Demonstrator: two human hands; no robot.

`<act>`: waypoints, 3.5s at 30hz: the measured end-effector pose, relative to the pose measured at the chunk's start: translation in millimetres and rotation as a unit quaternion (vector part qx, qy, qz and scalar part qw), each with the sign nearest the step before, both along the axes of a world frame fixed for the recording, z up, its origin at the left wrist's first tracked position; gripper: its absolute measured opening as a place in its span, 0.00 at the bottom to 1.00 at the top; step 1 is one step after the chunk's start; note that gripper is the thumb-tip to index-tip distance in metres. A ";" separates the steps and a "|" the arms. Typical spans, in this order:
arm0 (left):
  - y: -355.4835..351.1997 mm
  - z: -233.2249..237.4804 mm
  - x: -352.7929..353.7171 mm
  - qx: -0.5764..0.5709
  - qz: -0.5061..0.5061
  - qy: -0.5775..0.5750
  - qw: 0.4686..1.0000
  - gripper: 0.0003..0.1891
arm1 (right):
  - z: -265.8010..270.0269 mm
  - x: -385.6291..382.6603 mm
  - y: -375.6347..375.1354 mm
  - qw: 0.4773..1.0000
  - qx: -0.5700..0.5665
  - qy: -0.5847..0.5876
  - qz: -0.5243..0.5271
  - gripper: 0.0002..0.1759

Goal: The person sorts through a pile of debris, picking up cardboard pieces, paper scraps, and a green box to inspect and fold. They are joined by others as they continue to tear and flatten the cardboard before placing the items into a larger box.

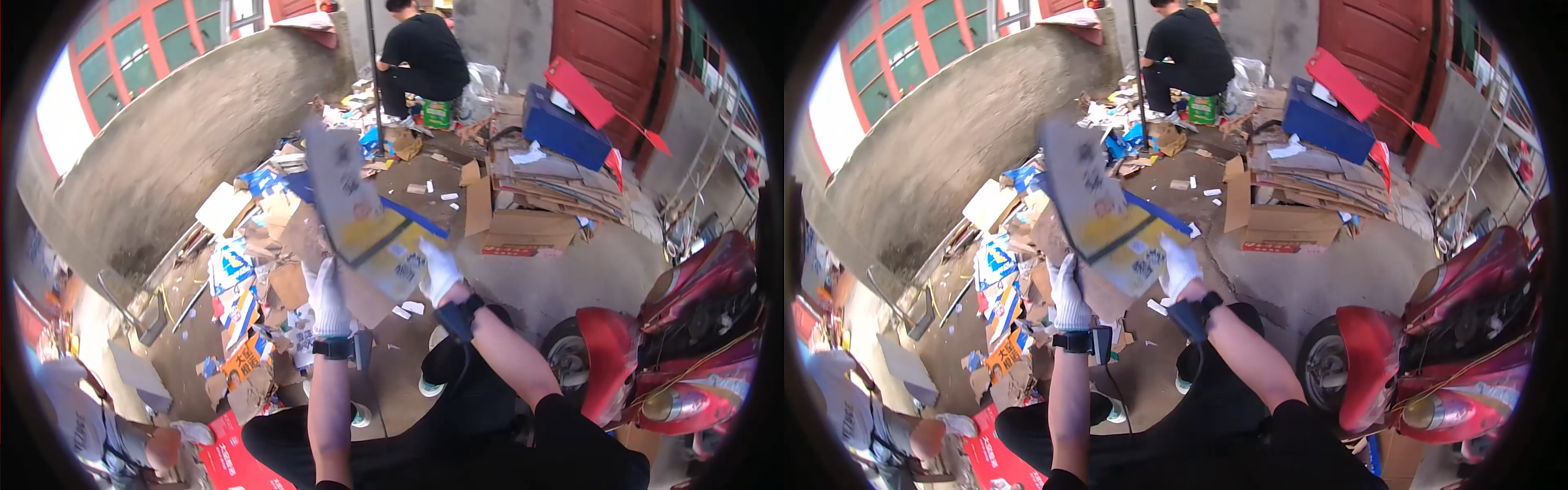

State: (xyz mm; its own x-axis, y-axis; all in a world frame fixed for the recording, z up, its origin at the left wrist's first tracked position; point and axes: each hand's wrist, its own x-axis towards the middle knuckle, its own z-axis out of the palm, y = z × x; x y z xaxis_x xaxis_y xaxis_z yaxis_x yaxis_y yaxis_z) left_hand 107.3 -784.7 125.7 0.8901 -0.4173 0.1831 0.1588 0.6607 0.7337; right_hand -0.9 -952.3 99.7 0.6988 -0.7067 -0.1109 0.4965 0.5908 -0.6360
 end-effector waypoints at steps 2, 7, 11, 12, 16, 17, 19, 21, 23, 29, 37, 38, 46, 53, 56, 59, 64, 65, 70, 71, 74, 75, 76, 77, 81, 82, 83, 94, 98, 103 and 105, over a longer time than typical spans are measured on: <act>6.0 -3.1 -6.8 -0.036 0.046 -0.033 0.998 0.29 | -10.4 -2.9 26.8 0.997 -0.015 0.057 -0.040 0.16; 27.9 -17.3 -7.6 0.010 0.075 0.033 0.997 0.31 | -9.3 -15.8 47.6 0.996 -0.019 0.085 0.022 0.16; 41.9 1.0 -19.0 0.111 0.068 0.005 0.991 0.31 | -19.2 -27.1 54.3 0.991 -0.055 0.080 0.089 0.18; 47.6 -2.4 -17.1 0.070 0.035 0.013 0.997 0.31 | -22.8 -34.9 56.1 0.986 -0.035 0.103 0.128 0.20; 76.2 -11.3 -13.5 0.050 -0.013 0.013 0.999 0.31 | -22.0 -60.9 17.9 0.942 -0.083 0.156 0.286 0.36; 85.1 -13.4 -15.2 0.062 -0.035 -0.004 0.997 0.30 | -19.6 -60.0 13.9 0.938 -0.188 0.220 0.190 0.43; 97.1 -18.6 -18.5 0.082 -0.048 -0.020 0.995 0.29 | -3.7 -63.1 -4.4 0.837 -0.402 0.324 0.181 0.47; 103.3 -22.4 -27.1 0.100 -0.127 -0.030 0.986 0.31 | 30.8 -57.0 -0.6 0.830 -0.388 0.145 0.374 0.47; 108.2 -23.6 -35.5 0.091 -0.145 0.000 0.985 0.32 | 17.5 -54.1 -5.3 0.850 -0.263 0.166 0.426 0.43; 122.0 -28.7 -36.1 0.094 -0.176 0.036 0.979 0.33 | 1.6 -66.6 6.1 0.901 -0.120 0.141 0.393 0.34; 136.2 -34.3 -46.7 0.199 -0.110 -0.141 0.964 0.38 | 22.9 -68.8 38.1 0.865 -0.253 0.206 0.382 0.24; 146.3 -18.6 -47.5 0.203 -0.118 -0.127 0.964 0.38 | 24.3 -67.3 33.1 0.860 -0.253 0.216 0.388 0.27; 249.3 67.3 -47.3 0.128 0.044 -0.120 0.983 0.42 | 99.3 -12.7 134.2 0.839 -0.097 0.131 0.519 0.35; 433.2 7.0 -117.7 0.128 0.483 0.085 0.862 0.21 | 29.4 35.4 128.7 0.773 -0.147 0.067 0.614 0.33; 513.3 -86.3 -131.9 0.084 0.559 0.160 0.809 0.21 | 24.6 18.8 111.9 0.797 -0.215 0.069 0.561 0.28; 596.8 -225.8 -171.1 0.420 0.359 0.241 0.798 0.37 | 15.0 10.3 82.5 0.811 -0.164 0.141 0.543 0.25; 504.6 -218.5 -163.3 0.594 0.029 0.379 0.709 0.20 | 5.5 -14.7 18.6 0.836 -0.153 0.144 0.508 0.24; 495.6 -241.5 -151.6 0.527 0.020 0.423 0.737 0.19 | 4.0 -19.6 9.4 0.840 -0.146 0.166 0.496 0.23; 440.7 -304.5 -63.4 0.676 0.029 0.003 0.736 0.16 | -31.6 -25.2 -37.2 0.850 -0.061 0.196 0.485 0.22; 440.4 -324.4 -46.6 0.749 0.043 -0.303 0.588 0.15 | -37.3 -25.1 -44.4 0.851 -0.073 0.215 0.474 0.22; 414.0 -298.1 -11.2 0.716 -0.031 -0.253 0.649 0.21 | -34.2 -27.4 -46.8 0.850 -0.121 0.212 0.467 0.24; 413.4 -314.5 2.8 0.718 -0.023 -0.221 0.660 0.20 | -35.5 -28.9 -48.5 0.845 -0.118 0.212 0.477 0.24; 408.8 -299.7 15.5 0.727 -0.054 -0.263 0.632 0.19 | -36.9 -29.5 -51.1 0.845 -0.101 0.186 0.491 0.26; 406.5 -284.0 23.2 0.735 -0.085 -0.302 0.601 0.18 | -37.1 -30.9 -50.7 0.852 -0.099 0.179 0.482 0.26; 405.9 -271.5 62.0 0.796 -0.134 -0.310 0.502 0.16 | -31.1 -32.8 -47.8 0.849 -0.136 0.184 0.476 0.26; 406.9 -259.9 61.3 0.773 -0.116 -0.335 0.525 0.15 | -29.6 -32.9 -46.0 0.848 -0.138 0.173 0.482 0.26; 404.3 -244.0 62.2 0.749 -0.098 -0.361 0.547 0.14 | -30.4 -32.3 -44.0 0.852 -0.136 0.167 0.478 0.26; 349.8 -169.8 199.5 0.760 -0.138 -0.392 0.500 0.23 | -93.2 3.5 -0.1 0.839 0.016 0.098 0.535 0.22; 230.5 -92.4 202.0 0.801 -0.141 -0.288 0.506 0.26 | -129.2 14.8 7.5 0.846 -0.050 0.161 0.505 0.22; 195.6 -345.3 284.9 0.784 -0.185 -0.323 0.497 0.21 | -97.4 26.3 27.6 0.782 -0.224 0.298 0.500 0.22; 150.7 -288.9 247.7 0.801 -0.143 -0.187 0.550 0.28 | -86.9 32.8 28.4 0.759 -0.242 0.325 0.509 0.22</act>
